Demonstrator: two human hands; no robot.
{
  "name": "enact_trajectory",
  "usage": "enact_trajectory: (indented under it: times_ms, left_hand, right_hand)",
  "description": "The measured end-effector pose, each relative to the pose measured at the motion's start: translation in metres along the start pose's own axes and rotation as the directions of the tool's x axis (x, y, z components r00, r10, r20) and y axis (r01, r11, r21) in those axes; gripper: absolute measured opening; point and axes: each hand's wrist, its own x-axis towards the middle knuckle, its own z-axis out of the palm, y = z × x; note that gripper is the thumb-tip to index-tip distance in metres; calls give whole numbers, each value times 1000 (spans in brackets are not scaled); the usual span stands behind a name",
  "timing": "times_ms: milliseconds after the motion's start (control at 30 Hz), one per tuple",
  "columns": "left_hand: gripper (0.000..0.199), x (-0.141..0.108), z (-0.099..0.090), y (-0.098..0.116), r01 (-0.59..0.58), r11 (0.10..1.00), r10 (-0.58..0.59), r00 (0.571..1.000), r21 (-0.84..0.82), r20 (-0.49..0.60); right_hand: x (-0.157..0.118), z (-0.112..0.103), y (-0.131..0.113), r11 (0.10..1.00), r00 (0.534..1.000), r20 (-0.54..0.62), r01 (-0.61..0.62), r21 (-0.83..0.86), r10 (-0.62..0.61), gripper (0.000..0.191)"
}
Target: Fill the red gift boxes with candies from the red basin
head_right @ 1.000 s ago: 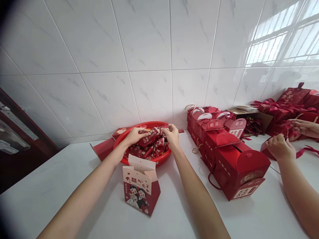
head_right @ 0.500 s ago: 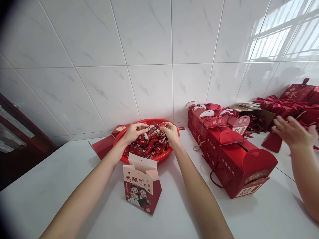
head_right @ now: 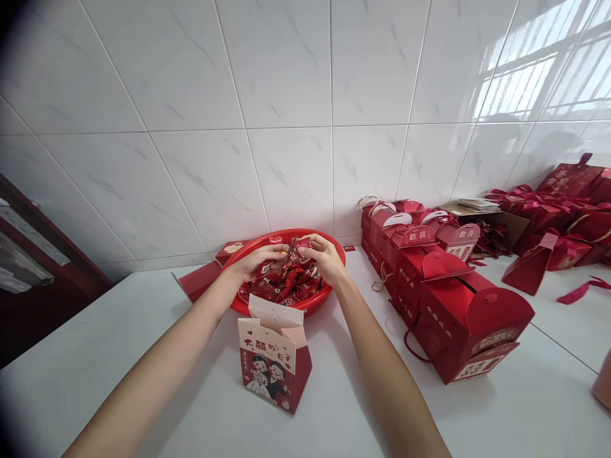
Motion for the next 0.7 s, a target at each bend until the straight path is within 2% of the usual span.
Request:
enact_trajectory:
  times_ms: [167, 300, 400, 533, 700]
  left_hand:
    - [24, -4, 3, 1, 66, 996, -71, 992, 55, 104]
    - [32, -4, 6, 0, 91, 988, -105, 988, 124, 115]
    - [35, -1, 6, -1, 93, 992, -99, 993, 91, 69]
    - [25, 5, 3, -4, 131, 991, -131, 991, 5, -29]
    - [26, 6, 2, -8, 113, 972, -87, 988, 205, -129]
  right_hand:
    - [1, -2, 2, 1000, 999, 28, -25, -3, 26, 32]
    - [2, -2, 3, 1000, 1000, -18, -17, -18, 17, 34]
    - [2, -2, 2, 999, 997, -59, -41, 19, 42, 35]
    - [2, -2, 2, 996, 986, -155, -59, 61, 68, 36]
    - [3, -3, 3, 996, 976, -209, -49, 74, 63, 35]
